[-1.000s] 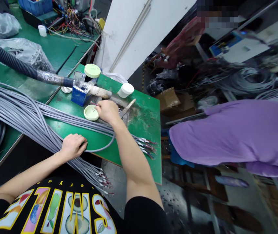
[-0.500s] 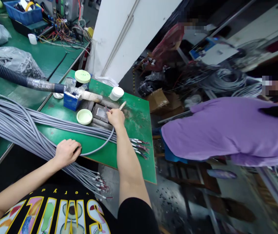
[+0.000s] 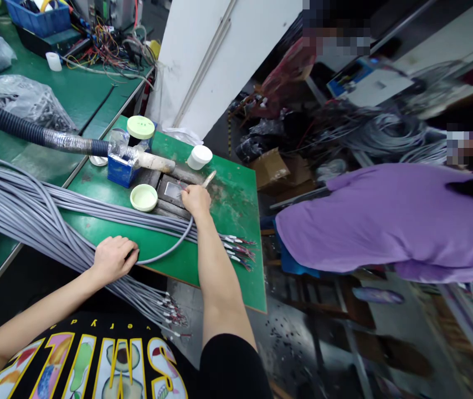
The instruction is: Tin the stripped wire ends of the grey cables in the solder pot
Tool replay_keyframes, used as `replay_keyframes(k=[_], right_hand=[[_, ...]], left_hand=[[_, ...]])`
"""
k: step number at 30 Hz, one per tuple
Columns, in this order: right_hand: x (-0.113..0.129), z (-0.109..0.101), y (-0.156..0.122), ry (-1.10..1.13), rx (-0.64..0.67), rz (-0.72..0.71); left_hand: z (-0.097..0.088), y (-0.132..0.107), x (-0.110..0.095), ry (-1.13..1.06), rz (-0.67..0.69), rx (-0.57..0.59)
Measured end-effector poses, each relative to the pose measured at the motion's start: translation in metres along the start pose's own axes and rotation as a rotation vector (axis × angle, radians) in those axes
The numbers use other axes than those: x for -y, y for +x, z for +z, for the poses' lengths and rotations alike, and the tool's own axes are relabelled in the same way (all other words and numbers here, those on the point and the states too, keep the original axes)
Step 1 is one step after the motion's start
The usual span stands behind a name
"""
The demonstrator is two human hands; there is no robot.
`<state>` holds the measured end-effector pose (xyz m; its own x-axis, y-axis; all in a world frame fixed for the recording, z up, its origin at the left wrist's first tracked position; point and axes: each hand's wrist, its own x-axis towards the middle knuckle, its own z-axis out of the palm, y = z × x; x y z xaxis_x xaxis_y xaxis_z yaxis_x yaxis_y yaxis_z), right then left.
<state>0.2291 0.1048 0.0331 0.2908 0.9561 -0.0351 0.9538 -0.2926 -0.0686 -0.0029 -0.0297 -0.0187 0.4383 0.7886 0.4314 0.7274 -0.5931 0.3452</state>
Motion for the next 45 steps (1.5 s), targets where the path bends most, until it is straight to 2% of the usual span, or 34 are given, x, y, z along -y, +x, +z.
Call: replay_keyframes(k=[4,7,10,12,17,20,25,27,30,34,37,40,42,43,45], right_hand=[[-0.004,-0.007,-0.003,0.034,-0.023,-0.014],[-0.011,-0.018,-0.017,0.194,-0.103,-0.074],[-0.016,-0.031,-0.044,0.521,-0.197,-0.165],[-0.016,-0.038,-0.067,0.698,-0.211,-0.199],[-0.003,-0.048,-0.118,0.932,-0.205,-0.201],[0.007,-0.047,-0.138,1.020,-0.173,-0.208],[0.024,-0.037,-0.159,1.198,-0.079,-0.225],[0.030,-0.033,-0.165,1.252,-0.018,-0.240],[0.035,-0.029,-0.172,1.324,0.053,-0.236],[0.032,-0.026,-0.175,1.415,0.076,-0.185],[0.026,-0.023,-0.181,1.470,0.156,-0.198],[0.021,-0.020,-0.190,1.570,0.207,-0.183],[0.020,-0.018,-0.195,1.677,0.204,-0.139],[0.019,-0.018,-0.198,1.730,0.205,-0.119],[0.019,-0.019,-0.201,1.812,0.224,-0.096]], left_hand=[[-0.001,0.001,0.000,0.006,0.014,-0.015],[-0.002,0.001,0.000,-0.016,0.002,0.002],[-0.002,0.001,-0.001,-0.048,-0.029,0.035],[-0.001,0.001,-0.002,-0.050,-0.040,0.047],[-0.004,0.002,-0.001,-0.117,-0.076,0.075],[-0.008,0.005,-0.002,-0.378,-0.180,0.096],[-0.011,0.018,-0.022,-1.316,-0.489,0.082],[-0.011,0.024,-0.034,-1.602,-0.584,0.033],[-0.012,0.031,-0.049,-1.782,-0.681,-0.069],[-0.014,0.038,-0.055,-1.788,-0.732,-0.191],[-0.019,0.042,-0.050,-1.689,-0.669,-0.310],[-0.024,0.042,-0.046,-1.408,-0.391,-0.445],[-0.025,0.039,-0.045,-1.237,-0.172,-0.464],[-0.025,0.038,-0.046,-1.197,-0.109,-0.455],[-0.022,0.037,-0.049,-1.229,-0.116,-0.452]])
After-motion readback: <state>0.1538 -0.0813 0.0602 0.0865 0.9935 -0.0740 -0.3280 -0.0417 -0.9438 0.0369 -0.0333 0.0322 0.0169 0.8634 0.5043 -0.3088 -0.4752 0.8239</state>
